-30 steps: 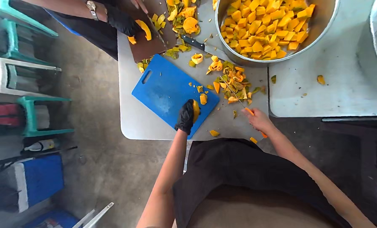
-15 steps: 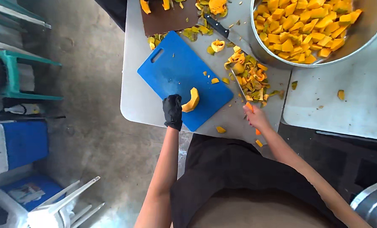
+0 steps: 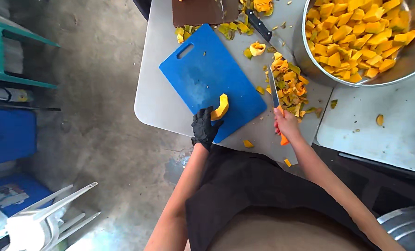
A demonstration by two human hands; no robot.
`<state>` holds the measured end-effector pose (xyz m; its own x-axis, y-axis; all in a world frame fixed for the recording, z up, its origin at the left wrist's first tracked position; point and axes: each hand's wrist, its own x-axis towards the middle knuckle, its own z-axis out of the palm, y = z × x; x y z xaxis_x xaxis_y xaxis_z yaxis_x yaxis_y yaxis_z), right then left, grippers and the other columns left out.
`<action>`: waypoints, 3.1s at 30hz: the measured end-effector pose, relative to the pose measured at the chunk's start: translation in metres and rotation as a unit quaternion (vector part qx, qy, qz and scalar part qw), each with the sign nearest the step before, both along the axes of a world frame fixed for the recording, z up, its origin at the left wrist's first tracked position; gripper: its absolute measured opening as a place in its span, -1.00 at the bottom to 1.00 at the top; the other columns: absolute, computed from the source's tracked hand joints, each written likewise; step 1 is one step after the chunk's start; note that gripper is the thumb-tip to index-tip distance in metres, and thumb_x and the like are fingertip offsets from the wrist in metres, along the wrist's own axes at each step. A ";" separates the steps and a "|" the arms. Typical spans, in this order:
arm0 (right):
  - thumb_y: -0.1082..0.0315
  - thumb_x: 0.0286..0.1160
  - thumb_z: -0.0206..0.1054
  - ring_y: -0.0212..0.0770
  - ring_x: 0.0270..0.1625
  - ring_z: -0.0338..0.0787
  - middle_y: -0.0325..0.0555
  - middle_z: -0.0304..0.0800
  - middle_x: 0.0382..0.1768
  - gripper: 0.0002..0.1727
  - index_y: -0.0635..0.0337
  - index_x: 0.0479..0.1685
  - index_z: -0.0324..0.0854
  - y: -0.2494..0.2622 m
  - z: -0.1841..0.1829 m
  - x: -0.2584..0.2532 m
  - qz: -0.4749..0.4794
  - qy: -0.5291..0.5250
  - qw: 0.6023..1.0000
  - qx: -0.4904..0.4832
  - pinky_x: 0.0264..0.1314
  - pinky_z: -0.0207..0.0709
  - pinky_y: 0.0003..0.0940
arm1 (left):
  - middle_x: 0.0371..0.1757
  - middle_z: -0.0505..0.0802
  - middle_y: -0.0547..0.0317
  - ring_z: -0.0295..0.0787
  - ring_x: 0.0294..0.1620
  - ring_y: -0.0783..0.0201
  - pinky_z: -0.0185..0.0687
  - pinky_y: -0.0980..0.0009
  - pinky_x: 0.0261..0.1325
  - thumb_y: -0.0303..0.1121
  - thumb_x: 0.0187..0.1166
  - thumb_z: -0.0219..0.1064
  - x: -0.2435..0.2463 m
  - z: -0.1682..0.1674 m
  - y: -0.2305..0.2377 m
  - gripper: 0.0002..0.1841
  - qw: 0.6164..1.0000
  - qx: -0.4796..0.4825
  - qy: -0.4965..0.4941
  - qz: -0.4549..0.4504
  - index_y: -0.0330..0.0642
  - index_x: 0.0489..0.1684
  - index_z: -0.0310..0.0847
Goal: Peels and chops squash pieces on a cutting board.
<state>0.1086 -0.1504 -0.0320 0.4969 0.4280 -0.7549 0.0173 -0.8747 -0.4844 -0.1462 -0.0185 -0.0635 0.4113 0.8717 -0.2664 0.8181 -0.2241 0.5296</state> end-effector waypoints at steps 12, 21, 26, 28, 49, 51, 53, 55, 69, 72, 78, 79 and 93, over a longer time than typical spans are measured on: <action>-0.02 0.87 0.04 0.40 0.14 0.79 0.44 0.77 -0.04 -0.40 0.49 0.23 0.54 -0.015 0.031 -0.029 0.378 -0.087 0.921 -0.027 0.22 0.56 0.31 | 0.60 0.60 -0.18 0.44 0.61 -0.32 0.27 -0.36 0.50 -0.28 0.43 0.53 0.000 -0.003 0.025 -0.38 0.978 0.008 0.026 -0.205 0.19 0.58 0.59; -0.04 0.90 -0.05 0.40 0.03 0.82 0.39 0.77 -0.18 -0.39 0.46 0.10 0.54 -0.004 0.038 -0.016 0.437 -0.117 0.890 -0.059 0.06 0.59 0.30 | 0.61 0.44 -0.51 0.39 0.61 -0.40 0.40 -0.30 0.50 -0.17 0.27 0.70 0.022 0.010 -0.005 0.09 0.982 -0.144 -0.015 0.119 -0.38 0.81 0.06; -0.07 0.90 -0.08 0.41 0.11 0.82 0.42 0.79 -0.08 -0.35 0.48 0.25 0.52 0.000 0.032 -0.025 0.431 -0.096 0.890 -0.116 0.14 0.59 0.29 | 0.67 0.38 -0.51 0.31 0.69 -0.37 0.29 -0.22 0.61 -0.18 0.35 0.65 0.026 0.011 -0.005 0.04 0.979 -0.155 -0.021 0.128 -0.39 0.82 0.05; -0.05 0.91 -0.08 0.41 0.16 0.81 0.43 0.80 -0.03 -0.36 0.47 0.32 0.51 0.004 0.018 -0.031 0.414 -0.090 0.896 -0.132 0.18 0.58 0.29 | 0.65 0.40 -0.51 0.34 0.67 -0.37 0.32 -0.22 0.59 -0.23 0.35 0.66 0.027 0.012 -0.003 0.04 0.975 -0.172 -0.023 0.136 -0.38 0.82 0.05; -0.07 0.87 0.02 0.43 0.18 0.81 0.44 0.81 -0.03 -0.35 0.46 0.33 0.53 0.019 -0.009 -0.047 0.384 -0.085 0.911 -0.127 0.23 0.58 0.32 | 0.45 0.57 -0.56 0.54 0.47 -0.36 0.43 -0.15 0.49 -0.30 0.32 0.66 0.018 0.001 -0.004 0.03 0.976 -0.163 -0.072 0.122 -0.45 0.80 0.05; -0.08 0.86 0.02 0.44 0.10 0.82 0.43 0.81 -0.12 -0.36 0.46 0.25 0.55 0.023 -0.018 -0.044 0.381 -0.081 0.916 -0.097 0.15 0.58 0.34 | 0.45 0.57 -0.58 0.53 0.47 -0.37 0.41 -0.14 0.51 -0.31 0.32 0.66 0.018 0.000 -0.004 0.02 0.977 -0.156 -0.075 0.123 -0.47 0.79 0.07; -0.06 0.87 0.00 0.43 0.04 0.82 0.41 0.80 -0.17 -0.38 0.45 0.17 0.57 0.025 -0.013 -0.040 0.376 -0.071 0.921 -0.072 0.10 0.57 0.35 | 0.43 0.59 -0.57 0.56 0.45 -0.36 0.43 -0.14 0.49 -0.30 0.32 0.67 0.019 -0.001 -0.005 0.02 0.978 -0.149 -0.073 0.127 -0.46 0.79 0.08; -0.04 0.88 0.01 0.40 -0.03 0.84 0.38 0.79 -0.24 -0.39 0.46 0.12 0.60 0.021 0.000 -0.041 0.374 -0.082 0.923 -0.044 0.03 0.59 0.32 | 0.41 0.61 -0.55 0.57 0.44 -0.36 0.45 -0.13 0.49 -0.30 0.31 0.66 0.019 -0.002 -0.006 0.02 0.979 -0.145 -0.071 0.128 -0.44 0.79 0.09; -0.08 0.86 0.01 0.37 -0.04 0.86 0.37 0.82 -0.22 -0.36 0.46 0.13 0.61 -0.002 0.012 -0.061 0.371 -0.116 0.921 -0.039 -0.01 0.62 0.27 | 0.52 0.54 -0.53 0.46 0.57 -0.34 0.36 -0.11 0.59 -0.25 0.33 0.66 0.019 0.001 -0.006 0.04 0.972 -0.172 -0.071 0.141 -0.41 0.81 0.06; -0.06 0.87 -0.01 0.37 -0.05 0.86 0.37 0.82 -0.22 -0.37 0.47 0.13 0.61 -0.005 0.014 -0.057 0.372 -0.108 0.921 -0.039 -0.01 0.62 0.27 | 0.50 0.56 -0.52 0.48 0.55 -0.33 0.38 -0.10 0.56 -0.27 0.34 0.65 0.019 0.001 -0.007 0.02 0.975 -0.161 -0.072 0.138 -0.43 0.81 0.07; -0.08 0.88 -0.01 0.41 0.15 0.81 0.43 0.81 -0.05 -0.35 0.47 0.27 0.56 0.014 0.006 -0.053 0.382 -0.069 0.913 -0.123 0.20 0.57 0.31 | 0.41 0.60 -0.57 0.54 0.47 -0.38 0.40 -0.13 0.53 -0.28 0.32 0.66 0.018 -0.003 -0.008 0.01 0.979 -0.135 -0.091 0.126 -0.48 0.77 0.11; -0.08 0.87 0.00 0.42 0.17 0.81 0.44 0.81 -0.04 -0.35 0.46 0.29 0.55 0.020 -0.002 -0.053 0.377 -0.067 0.915 -0.125 0.21 0.57 0.32 | 0.43 0.60 -0.58 0.54 0.48 -0.38 0.40 -0.12 0.54 -0.28 0.31 0.66 0.017 -0.004 -0.009 0.01 0.979 -0.133 -0.091 0.124 -0.48 0.77 0.10; -0.08 0.87 -0.01 0.34 -0.03 0.85 0.33 0.80 -0.24 -0.38 0.43 0.12 0.59 0.008 0.017 -0.064 0.358 -0.079 0.929 -0.055 0.01 0.61 0.25 | 0.44 0.61 -0.52 0.55 0.48 -0.32 0.43 -0.10 0.52 -0.29 0.35 0.64 0.026 0.001 -0.012 0.00 0.977 -0.148 -0.073 0.135 -0.44 0.80 0.07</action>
